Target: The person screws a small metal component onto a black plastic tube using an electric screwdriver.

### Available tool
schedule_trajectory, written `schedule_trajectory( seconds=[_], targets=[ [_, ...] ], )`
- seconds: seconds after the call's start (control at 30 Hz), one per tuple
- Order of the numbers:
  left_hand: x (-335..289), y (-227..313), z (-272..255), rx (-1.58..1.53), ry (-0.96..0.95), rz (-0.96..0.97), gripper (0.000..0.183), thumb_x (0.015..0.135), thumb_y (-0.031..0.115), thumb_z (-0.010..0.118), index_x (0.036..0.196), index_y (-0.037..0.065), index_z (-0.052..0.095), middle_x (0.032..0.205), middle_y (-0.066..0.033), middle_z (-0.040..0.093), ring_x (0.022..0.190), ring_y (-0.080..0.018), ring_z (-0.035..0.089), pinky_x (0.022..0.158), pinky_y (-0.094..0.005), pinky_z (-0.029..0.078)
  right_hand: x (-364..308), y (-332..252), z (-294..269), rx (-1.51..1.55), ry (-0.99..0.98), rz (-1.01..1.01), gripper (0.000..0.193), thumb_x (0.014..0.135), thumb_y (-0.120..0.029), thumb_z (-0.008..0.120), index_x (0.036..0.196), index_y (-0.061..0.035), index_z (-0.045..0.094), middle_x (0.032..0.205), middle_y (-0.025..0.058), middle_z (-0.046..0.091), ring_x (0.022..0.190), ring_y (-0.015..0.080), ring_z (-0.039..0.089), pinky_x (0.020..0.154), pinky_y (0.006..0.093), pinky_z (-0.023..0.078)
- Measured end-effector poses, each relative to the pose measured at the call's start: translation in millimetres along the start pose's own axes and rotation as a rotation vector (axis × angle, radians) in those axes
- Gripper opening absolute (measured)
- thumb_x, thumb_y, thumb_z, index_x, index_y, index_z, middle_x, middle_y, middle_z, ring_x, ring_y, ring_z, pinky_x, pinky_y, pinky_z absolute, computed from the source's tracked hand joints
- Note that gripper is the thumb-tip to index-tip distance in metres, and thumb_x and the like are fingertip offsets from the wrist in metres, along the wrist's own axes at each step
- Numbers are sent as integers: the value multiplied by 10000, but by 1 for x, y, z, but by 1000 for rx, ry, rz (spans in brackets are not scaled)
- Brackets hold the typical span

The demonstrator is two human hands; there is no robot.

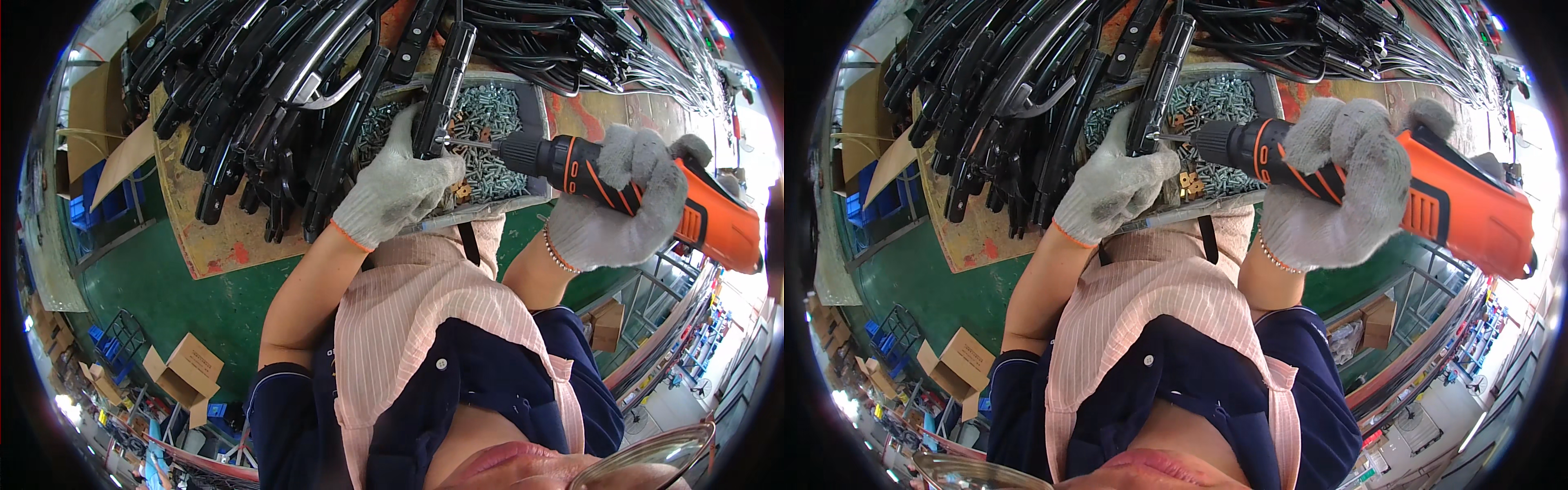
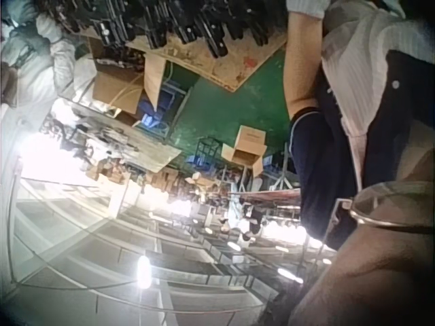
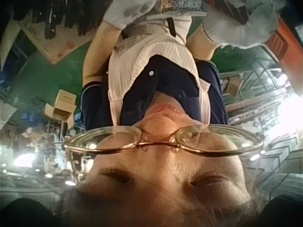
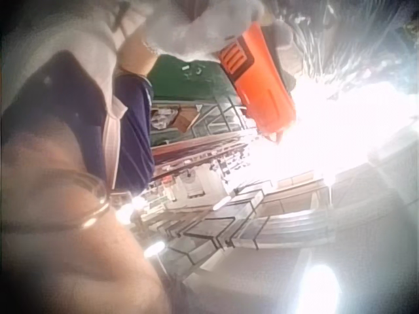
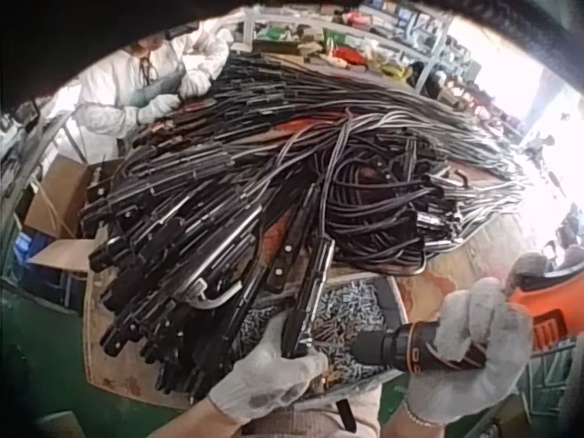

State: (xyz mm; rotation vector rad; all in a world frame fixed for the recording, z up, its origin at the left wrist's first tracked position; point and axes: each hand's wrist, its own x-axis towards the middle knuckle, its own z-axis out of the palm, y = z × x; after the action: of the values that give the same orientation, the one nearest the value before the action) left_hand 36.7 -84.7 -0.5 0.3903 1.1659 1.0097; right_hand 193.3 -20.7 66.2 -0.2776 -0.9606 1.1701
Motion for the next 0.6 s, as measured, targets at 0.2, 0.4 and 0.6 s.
schedule_trajectory(
  seconds=[0.2, 0.4, 0.6],
  targets=[
    [3, -2, -2, -3, -21, -22, 760, 823, 55, 713, 1451, 28, 286, 810, 4, 556, 527, -33, 505, 433, -170, 415, -7, 6, 19, -343, -153, 64, 118, 865, -51, 588, 958, 18, 571, 703, 70, 467, 569, 143, 435, 562, 240, 419],
    [10, -7, -3, 68, -18, 17, 712, 841, 23, 705, 1429, 52, 305, 834, 9, 553, 572, -32, 525, 463, -162, 433, -2, 14, 31, -230, 34, 14, 346, 829, 3, 596, 1150, 14, 470, 729, 87, 516, 561, 144, 467, 570, 267, 445],
    [11, -17, -5, 41, -17, 55, 666, 839, 9, 706, 1398, 50, 346, 843, 13, 559, 566, -35, 520, 462, -168, 424, -8, 16, 33, -331, 11, 27, 419, 816, 22, 592, 1195, 10, 413, 717, 89, 525, 561, 145, 480, 563, 275, 433]
  ],
)
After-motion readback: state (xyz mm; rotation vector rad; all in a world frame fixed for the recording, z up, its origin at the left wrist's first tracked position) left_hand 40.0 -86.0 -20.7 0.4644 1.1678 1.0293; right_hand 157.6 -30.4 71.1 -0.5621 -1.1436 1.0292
